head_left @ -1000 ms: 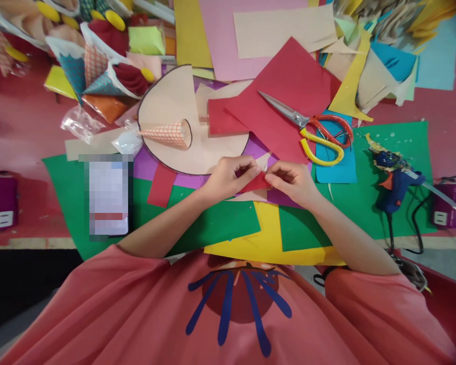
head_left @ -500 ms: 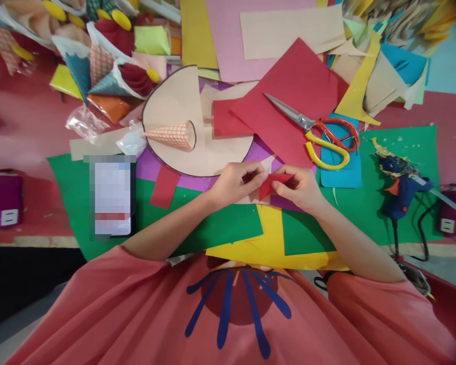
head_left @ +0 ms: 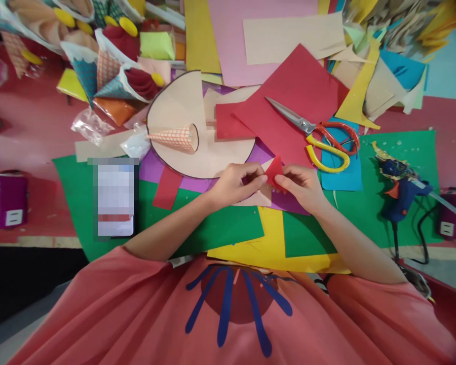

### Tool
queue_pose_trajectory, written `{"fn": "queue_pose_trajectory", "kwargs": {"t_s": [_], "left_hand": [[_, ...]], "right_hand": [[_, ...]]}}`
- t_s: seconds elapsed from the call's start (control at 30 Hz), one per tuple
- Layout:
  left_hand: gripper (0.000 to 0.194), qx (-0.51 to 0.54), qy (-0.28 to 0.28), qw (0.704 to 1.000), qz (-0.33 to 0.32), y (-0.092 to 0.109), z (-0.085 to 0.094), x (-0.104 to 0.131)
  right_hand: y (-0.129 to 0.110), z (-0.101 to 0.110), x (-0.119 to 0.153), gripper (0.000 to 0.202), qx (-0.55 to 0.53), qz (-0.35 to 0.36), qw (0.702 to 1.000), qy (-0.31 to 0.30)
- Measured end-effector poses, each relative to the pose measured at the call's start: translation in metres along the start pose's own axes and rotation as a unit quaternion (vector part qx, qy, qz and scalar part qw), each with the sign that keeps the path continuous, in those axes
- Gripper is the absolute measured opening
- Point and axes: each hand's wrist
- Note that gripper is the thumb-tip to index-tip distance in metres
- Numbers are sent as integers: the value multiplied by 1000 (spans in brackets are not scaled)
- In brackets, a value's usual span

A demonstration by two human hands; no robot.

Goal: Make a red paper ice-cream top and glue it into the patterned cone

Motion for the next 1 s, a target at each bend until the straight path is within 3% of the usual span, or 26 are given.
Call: {"fn": "queue_pose_trajectory", "kwargs": {"t_s": [0.27,0.43,0.63,0.83,1.0], "left_hand": [[30,12,-43,999,10,3,4,-2],[35,12,-35,999,4,3,6,-1],[36,26,-13,999,20,2,9,-1],[33,25,50,997,52,-4,8,-1],[33,16,66,997,38,-4,6,-1]], "right_hand": [[-3,3,2,30,-45,-43,998,-15],[-5,5,4,26,-99,-74,992,-37],[-9,3,0,29,-102,-33,994,-11],[-7,2,0,29,-66,47,995,55],[-6,4,3,21,-7,65,998,18]]}}
Point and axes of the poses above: each hand's wrist, its own x-axis away from the middle knuckle, its own z-axis out of the back of the hand, y = z × x, and after that the axes turned 8 degrees about y, right-handed
